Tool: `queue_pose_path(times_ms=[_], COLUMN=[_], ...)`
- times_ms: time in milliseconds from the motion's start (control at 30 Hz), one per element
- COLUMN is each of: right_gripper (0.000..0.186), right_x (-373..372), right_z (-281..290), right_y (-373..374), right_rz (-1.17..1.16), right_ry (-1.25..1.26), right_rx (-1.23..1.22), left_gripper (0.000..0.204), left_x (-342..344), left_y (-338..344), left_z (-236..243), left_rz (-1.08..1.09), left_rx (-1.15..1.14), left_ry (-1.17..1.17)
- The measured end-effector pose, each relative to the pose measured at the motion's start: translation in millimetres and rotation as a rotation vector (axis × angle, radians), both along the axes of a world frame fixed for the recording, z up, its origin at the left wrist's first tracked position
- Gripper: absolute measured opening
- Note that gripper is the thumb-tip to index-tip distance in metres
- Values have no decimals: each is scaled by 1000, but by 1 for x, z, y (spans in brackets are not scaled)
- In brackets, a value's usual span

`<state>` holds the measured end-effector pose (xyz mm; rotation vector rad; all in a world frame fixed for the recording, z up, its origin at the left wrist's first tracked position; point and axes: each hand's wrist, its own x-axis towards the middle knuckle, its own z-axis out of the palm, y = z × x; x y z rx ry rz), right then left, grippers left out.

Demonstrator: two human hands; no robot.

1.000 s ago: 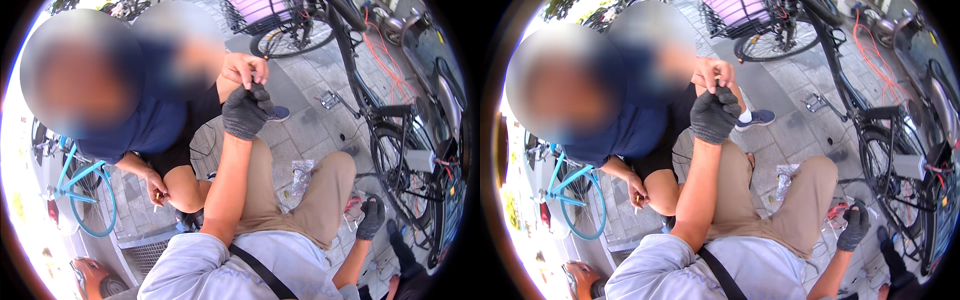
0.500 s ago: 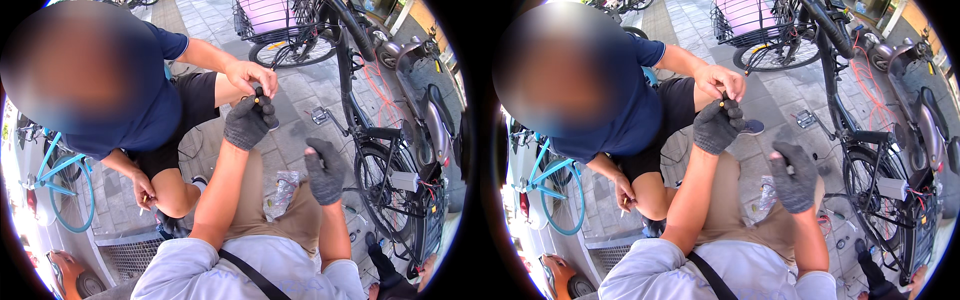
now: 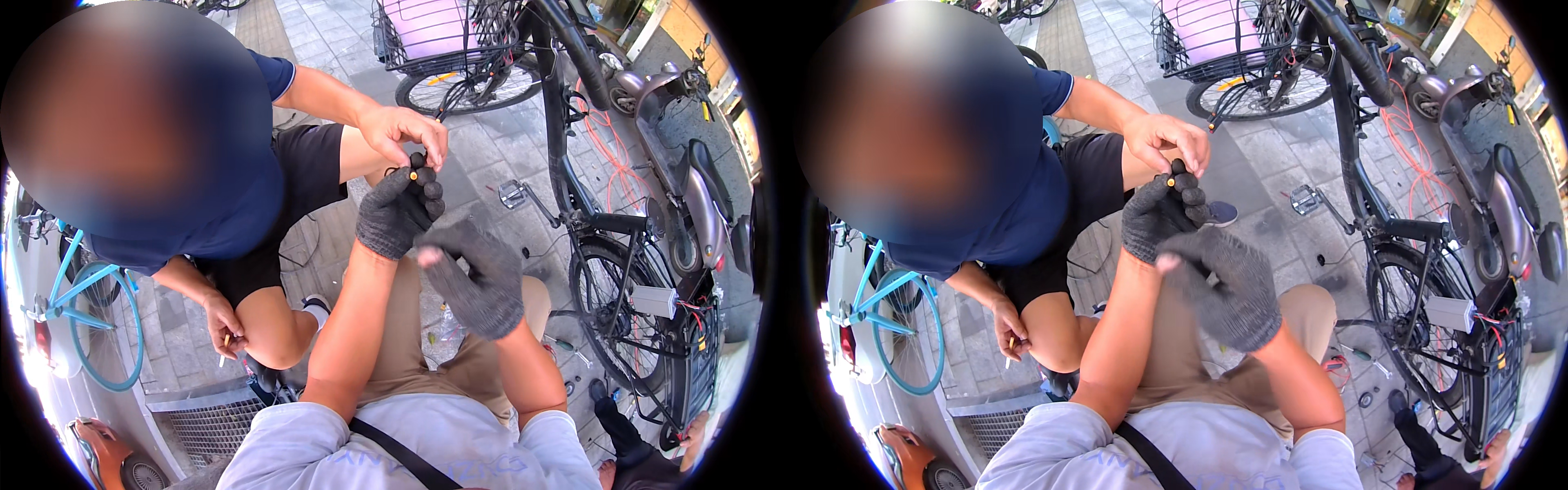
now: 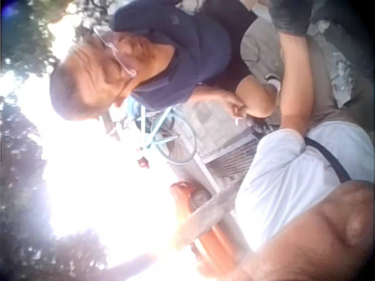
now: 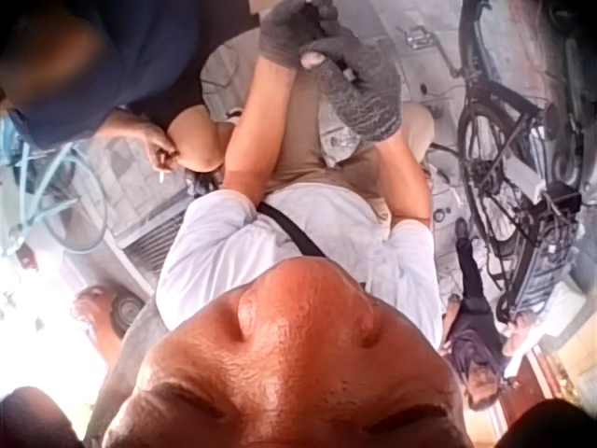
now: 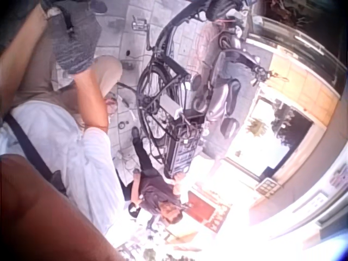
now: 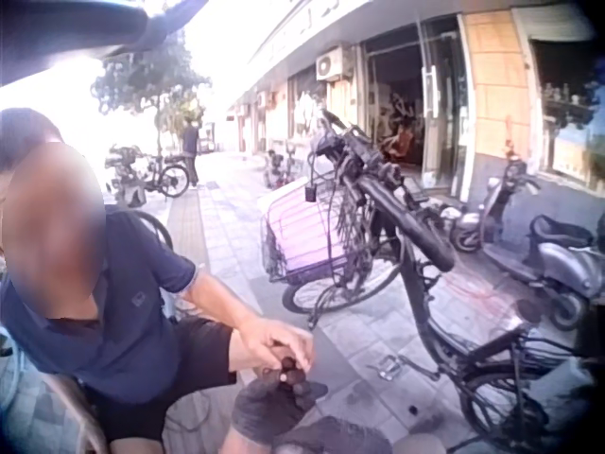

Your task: The person sits on the sidewalk and uses a multimeter to test the electrical continuity and voltage of wires on an electric bicycle. They manipulate the multimeter probes and the bicycle's wiring harness while a second person observes and assists by holding wires.

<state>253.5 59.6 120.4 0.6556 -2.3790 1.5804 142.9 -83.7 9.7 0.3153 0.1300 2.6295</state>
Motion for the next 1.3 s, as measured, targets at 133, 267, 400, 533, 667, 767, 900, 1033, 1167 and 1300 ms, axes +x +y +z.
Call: queue_pose_path(times_ms=[133, 267, 400, 533, 667, 767, 900, 1033, 1167, 1300], right_gripper=[13, 18, 20, 23, 26, 28, 30, 33, 31, 24], right_x=[18, 25, 24, 23, 20, 21, 20, 21, 20, 16], right_z=[13, 22, 20, 19, 18, 16, 15, 16, 16, 15], right_y=[10, 7, 0, -6, -10, -13, -14, -21, -19, 3], right_rz=[381, 732, 1017, 1179, 1247, 1307, 1338, 1392, 1340, 1148], right_ry=[-56, 0, -114, -198, -225, -235, -226, -232, -248, -326], right_rx=[-329, -566, -828, -986, -1065, -1111, -1149, -1215, -1207, -1127], left_gripper=[29, 29, 29, 29, 30, 31, 33, 33, 32, 30], left_x=[1, -5, -6, -8, -10, -8, -8, -9, -10, -11], left_y=[-1, 1, 3, 4, 7, 3, 6, 5, 7, 11], left_z=[-7, -5, -7, -8, -5, -6, -7, -6, -7, -6], left_rz=[-41, -60, -49, -47, -53, -33, -35, -51, -46, -48], left_rx=[56, 88, 96, 108, 114, 95, 105, 119, 108, 117], left_ry=[18, 40, 47, 47, 45, 37, 44, 48, 40, 39])
